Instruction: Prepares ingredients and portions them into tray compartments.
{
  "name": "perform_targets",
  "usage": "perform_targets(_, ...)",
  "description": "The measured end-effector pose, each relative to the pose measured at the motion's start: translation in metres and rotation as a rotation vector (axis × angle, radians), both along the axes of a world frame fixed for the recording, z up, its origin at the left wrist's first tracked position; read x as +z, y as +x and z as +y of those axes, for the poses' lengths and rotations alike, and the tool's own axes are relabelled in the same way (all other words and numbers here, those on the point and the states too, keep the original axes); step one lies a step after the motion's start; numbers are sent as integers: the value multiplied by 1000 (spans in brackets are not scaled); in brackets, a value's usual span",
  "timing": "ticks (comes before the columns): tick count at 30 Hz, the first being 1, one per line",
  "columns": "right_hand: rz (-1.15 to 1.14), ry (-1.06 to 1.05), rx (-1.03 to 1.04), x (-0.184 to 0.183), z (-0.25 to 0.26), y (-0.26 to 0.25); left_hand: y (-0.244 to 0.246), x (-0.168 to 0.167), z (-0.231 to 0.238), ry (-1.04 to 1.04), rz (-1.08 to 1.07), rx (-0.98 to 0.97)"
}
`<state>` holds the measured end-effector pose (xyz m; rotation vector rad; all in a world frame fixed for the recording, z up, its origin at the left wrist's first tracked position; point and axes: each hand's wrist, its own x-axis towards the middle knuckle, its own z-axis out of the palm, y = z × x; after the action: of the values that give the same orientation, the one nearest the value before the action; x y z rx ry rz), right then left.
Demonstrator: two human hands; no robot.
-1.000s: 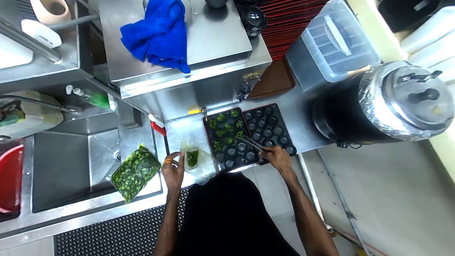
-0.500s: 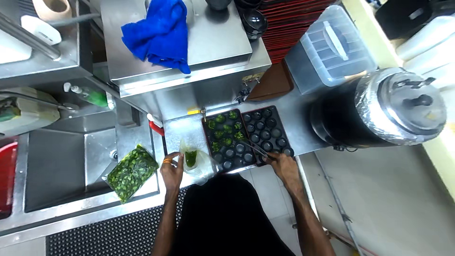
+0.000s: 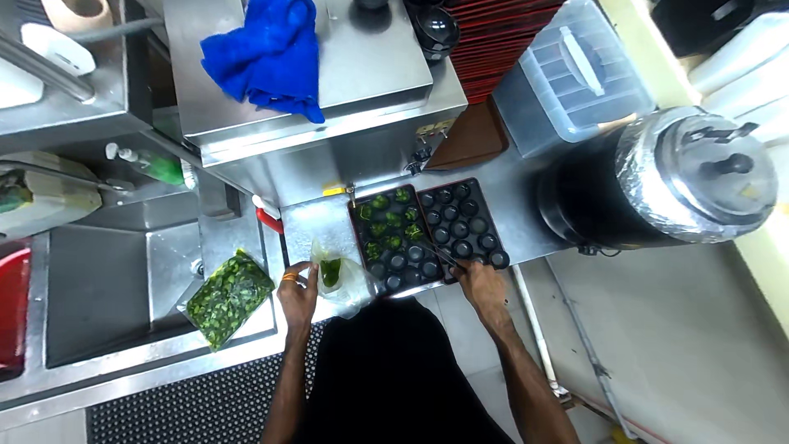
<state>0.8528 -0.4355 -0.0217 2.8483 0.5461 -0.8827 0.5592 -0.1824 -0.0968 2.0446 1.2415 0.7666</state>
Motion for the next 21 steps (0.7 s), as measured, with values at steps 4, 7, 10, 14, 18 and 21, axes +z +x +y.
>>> perform_targets(4, -3, 8, 5, -1, -1, 6, -1, 0, 0, 4, 0, 10)
perform_targets(7, 20, 91, -21, 4, -10, 14, -2, -1, -1, 0, -9, 11)
perform_targets(10, 74, 244, -67, 5, -26, 20, -3, 0, -2, -4, -7, 7)
perform_targets(14, 128, 299, -83, 11, -40, 18, -2, -1, -2, 2, -9, 6)
perform_targets(18, 146, 173, -30, 1, -42, 9, 1, -1, -4, -9, -10, 12)
perform_targets(21, 121, 163, -34, -2, -36, 3, 2, -1, -3, 2, -4, -2)
